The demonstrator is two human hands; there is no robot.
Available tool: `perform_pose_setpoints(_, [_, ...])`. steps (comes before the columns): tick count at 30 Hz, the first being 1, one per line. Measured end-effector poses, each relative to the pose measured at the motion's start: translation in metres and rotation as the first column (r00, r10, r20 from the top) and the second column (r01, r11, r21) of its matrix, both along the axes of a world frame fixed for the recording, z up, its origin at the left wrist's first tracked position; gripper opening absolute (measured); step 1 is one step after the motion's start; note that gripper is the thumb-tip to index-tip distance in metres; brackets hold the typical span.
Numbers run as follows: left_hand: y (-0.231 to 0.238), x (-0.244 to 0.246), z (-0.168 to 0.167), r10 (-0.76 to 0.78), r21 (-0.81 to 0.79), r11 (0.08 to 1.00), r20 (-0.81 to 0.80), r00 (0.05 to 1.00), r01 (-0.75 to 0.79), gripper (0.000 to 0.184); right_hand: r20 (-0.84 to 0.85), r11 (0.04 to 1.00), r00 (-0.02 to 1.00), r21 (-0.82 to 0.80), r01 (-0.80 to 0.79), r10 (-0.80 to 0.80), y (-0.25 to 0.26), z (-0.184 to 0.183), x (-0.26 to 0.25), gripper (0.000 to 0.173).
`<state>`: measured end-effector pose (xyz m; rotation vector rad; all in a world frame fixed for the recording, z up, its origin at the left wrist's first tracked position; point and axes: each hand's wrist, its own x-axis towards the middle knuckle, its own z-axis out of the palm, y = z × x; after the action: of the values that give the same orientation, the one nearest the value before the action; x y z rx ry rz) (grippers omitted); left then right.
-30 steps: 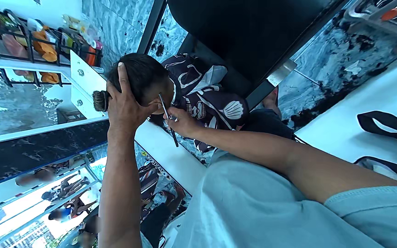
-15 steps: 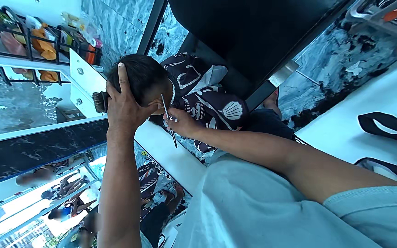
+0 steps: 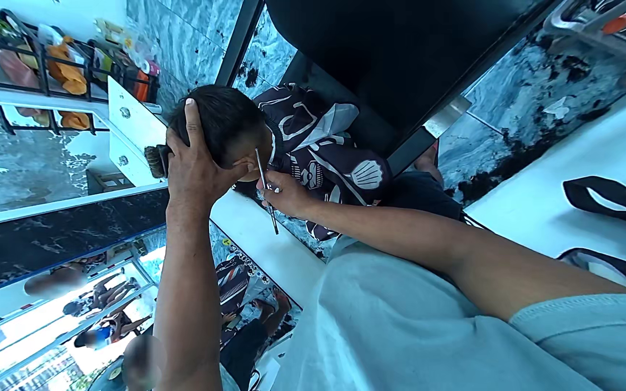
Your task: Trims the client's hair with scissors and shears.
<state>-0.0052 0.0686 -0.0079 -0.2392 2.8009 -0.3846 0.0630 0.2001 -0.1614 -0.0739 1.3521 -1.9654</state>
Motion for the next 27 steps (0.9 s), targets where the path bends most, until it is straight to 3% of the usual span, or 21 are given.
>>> perform_pose_setpoints(13, [-0.0038, -0.0001, 0.0007, 0.014, 0.011, 1.0, 0.009, 1.0, -0.014, 0.146, 0.285, 0.989, 0.958, -0.146, 0.012, 0.03, -0.0039, -0.0022, -0.0017, 0.021])
perform_pose_setpoints(16, [-0.0048, 0.0001, 0.0001, 0.019, 0.013, 1.0, 0.01, 1.0, -0.019, 0.147, 0.26, 0.985, 0.965, -0.174, 0.017, 0.029, -0.0041, -0.0022, -0.0011, 0.019])
perform_pose_setpoints(20, [-0.0063, 0.0001, -0.0004, 0.022, 0.022, 1.0, 0.009, 1.0, -0.022, 0.147, 0.357, 0.984, 0.934, -0.176, 0.038, 0.028, -0.0063, -0.0011, -0.0015, 0.021])
perform_pose_setpoints(24, [-0.007, 0.0004, -0.0005, 0.014, 0.03, 0.999, 0.006, 1.0, -0.014, 0.147, 0.335, 0.983, 0.942, -0.181, 0.036, 0.028, -0.0057, 0.0003, -0.0019, 0.02])
perform_pose_setpoints(27, [-0.0071, 0.0001, -0.0001, 0.015, 0.021, 1.0, 0.007, 1.0, -0.015, 0.146, 0.456, 0.983, 0.889, -0.177, 0.042, 0.044, -0.0026, 0.0045, -0.0041, 0.022])
